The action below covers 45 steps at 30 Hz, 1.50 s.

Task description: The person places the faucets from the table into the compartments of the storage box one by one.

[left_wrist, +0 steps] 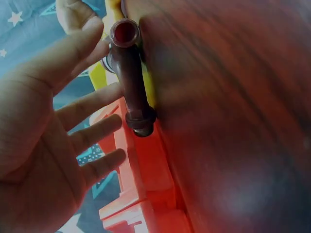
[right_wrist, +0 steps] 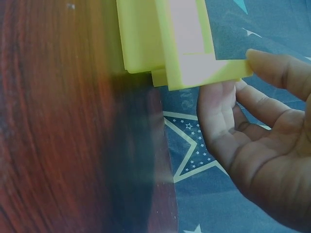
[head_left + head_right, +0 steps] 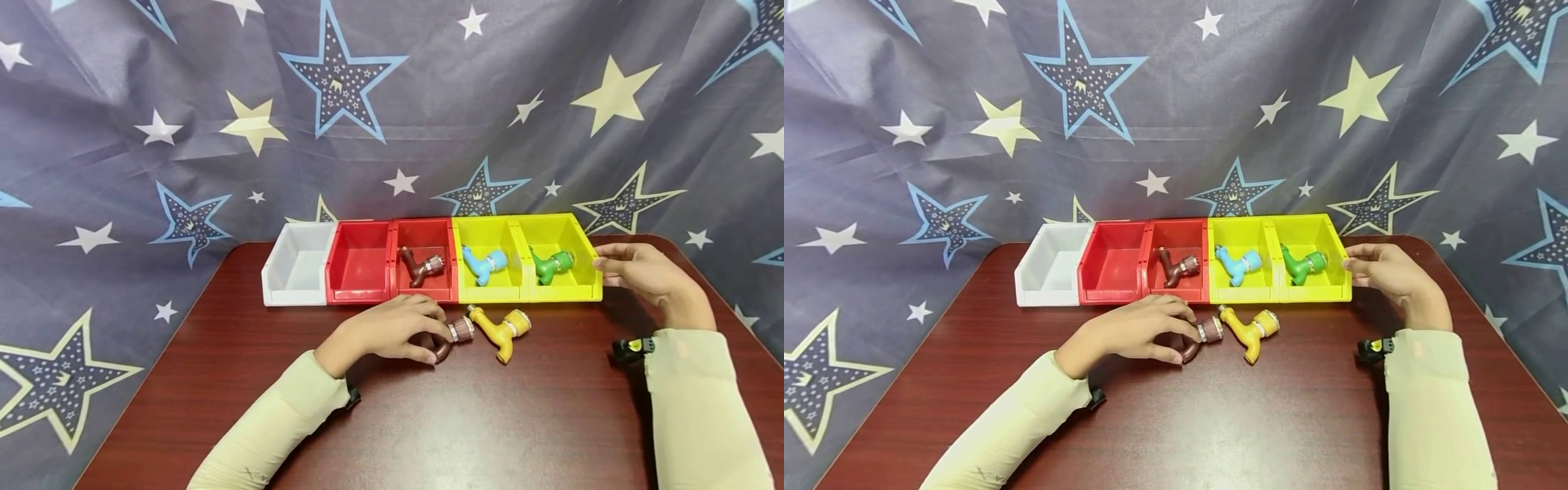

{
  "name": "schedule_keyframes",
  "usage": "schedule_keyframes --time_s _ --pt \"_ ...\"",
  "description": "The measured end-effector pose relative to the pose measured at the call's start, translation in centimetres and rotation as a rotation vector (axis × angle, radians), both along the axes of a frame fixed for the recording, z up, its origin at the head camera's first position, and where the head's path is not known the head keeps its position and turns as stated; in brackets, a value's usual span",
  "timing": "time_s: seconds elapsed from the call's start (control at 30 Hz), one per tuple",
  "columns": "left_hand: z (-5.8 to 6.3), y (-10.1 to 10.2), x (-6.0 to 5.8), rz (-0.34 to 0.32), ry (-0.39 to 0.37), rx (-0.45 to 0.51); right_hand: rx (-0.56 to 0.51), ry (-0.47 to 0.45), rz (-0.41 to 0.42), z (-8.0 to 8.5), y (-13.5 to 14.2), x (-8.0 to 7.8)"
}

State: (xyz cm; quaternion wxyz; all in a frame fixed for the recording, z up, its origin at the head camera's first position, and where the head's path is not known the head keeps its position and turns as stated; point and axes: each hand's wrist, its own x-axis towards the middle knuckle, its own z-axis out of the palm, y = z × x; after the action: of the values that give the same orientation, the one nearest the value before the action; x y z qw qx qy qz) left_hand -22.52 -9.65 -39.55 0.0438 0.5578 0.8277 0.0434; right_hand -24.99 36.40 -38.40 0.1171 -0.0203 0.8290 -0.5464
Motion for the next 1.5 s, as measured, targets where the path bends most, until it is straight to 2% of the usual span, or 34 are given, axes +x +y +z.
schedule_keyframes --time_s 0.3,0.53,0.83,1.1,1.3,1.5 --pt "0.1 0.3 0.8 0.032 -0.028 -0.081 -0.012 -0.007 -0.009 -0.1 0.1 -0.1" --pt "-0.1 0.2 1.2 0.049 0.012 -0.086 -0.033 -0.01 0.0 -0.2 0.1 0.1" --pt "0.0 0.3 1.4 0.077 -0.036 -0.096 -0.031 -0.002 -0.009 -0.4 0.1 0.0" --pt "0.1 0.3 1.6 0.074 -0.013 -0.115 -0.047 -0.003 -0.004 -0.4 0.1 0.1" --pt "0.7 0.3 1.8 0.069 0.0 -0.106 -0.05 -0.006 0.0 -0.5 0.1 0.0" --pt "1.8 -0.2 1.8 0.076 0.061 -0.061 -0.024 -0.005 0.002 -0.4 0.1 0.1"
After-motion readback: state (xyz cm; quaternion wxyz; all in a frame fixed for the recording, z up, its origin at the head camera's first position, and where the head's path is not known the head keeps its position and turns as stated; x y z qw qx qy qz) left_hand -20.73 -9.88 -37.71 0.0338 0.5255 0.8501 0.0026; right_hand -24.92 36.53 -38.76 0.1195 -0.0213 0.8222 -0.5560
